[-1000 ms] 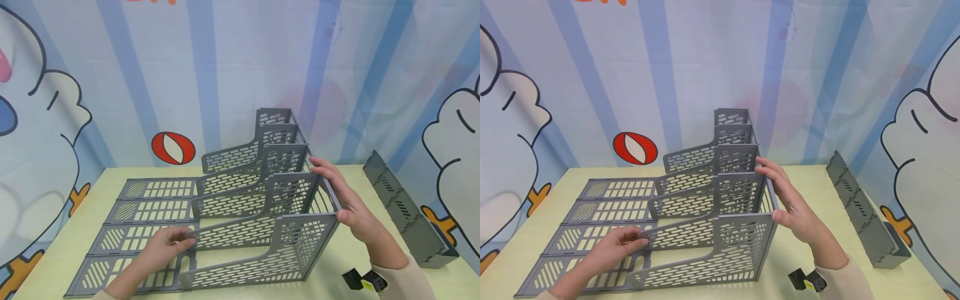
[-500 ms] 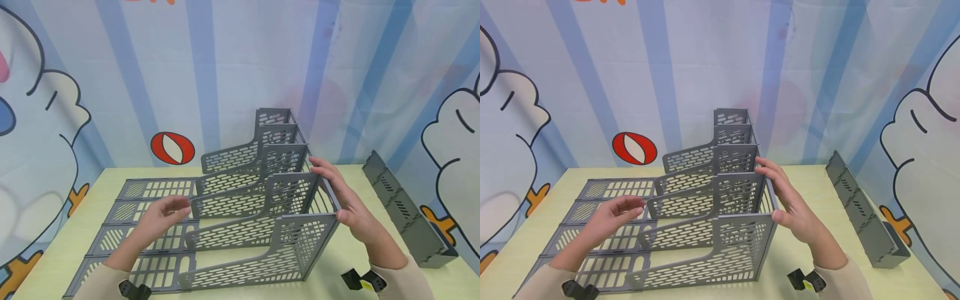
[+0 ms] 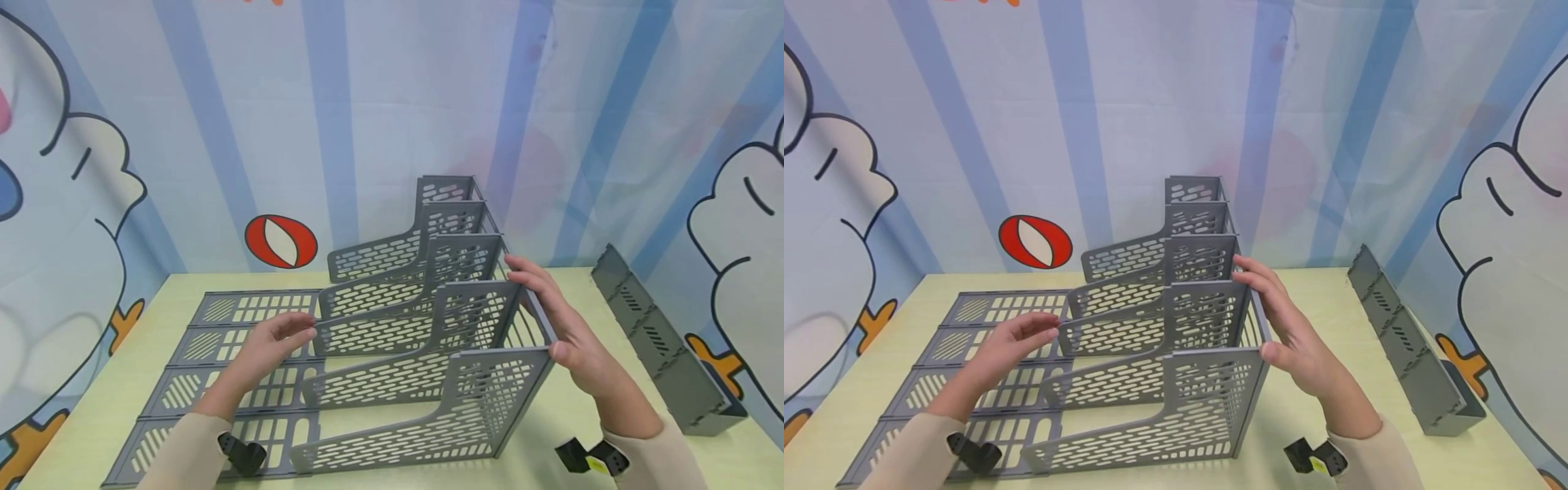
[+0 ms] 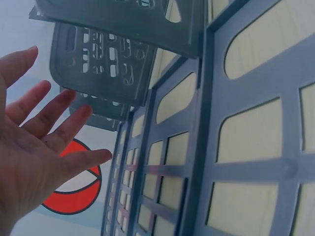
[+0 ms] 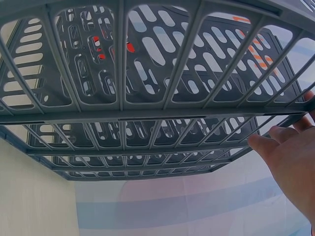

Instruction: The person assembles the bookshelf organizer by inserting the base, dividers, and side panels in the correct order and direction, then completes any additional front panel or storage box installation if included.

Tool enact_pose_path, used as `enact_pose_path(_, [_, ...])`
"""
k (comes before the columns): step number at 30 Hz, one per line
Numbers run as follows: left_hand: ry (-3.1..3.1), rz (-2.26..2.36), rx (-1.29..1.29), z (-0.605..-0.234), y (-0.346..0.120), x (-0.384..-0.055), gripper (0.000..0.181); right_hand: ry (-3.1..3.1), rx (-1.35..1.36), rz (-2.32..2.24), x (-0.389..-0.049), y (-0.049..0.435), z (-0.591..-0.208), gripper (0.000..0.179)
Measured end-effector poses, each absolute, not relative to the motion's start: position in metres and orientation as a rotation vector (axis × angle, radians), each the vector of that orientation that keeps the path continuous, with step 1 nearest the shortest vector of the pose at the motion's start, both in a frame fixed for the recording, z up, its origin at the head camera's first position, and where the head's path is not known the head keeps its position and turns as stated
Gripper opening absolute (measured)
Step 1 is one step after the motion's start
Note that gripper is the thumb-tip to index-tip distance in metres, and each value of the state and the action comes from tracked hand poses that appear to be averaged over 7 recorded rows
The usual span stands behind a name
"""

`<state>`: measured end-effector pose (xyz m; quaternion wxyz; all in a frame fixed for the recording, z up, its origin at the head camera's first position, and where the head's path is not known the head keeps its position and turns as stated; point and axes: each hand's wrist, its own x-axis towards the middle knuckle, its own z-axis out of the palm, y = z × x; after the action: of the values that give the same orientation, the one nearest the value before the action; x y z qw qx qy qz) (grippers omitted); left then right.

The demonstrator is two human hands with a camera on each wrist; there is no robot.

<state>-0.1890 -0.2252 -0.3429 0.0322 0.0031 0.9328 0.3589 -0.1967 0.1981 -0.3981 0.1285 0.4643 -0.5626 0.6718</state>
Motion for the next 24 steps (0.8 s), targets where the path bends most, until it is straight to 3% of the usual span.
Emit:
enact_pose_path(15, [2.811, 1.11, -0.075, -0.36, -0.224, -0.195, 0.05, -1.617, 1.355, 2.003, -0.197, 0.198, -0.4, 0.08])
enact_pose_path(24, [2.838, 1.078, -0.03, -0.362, -0.221, -0.197, 0.025, -1.62, 1.358, 2.004, -0.199, 0.198, -0.402, 0.078])
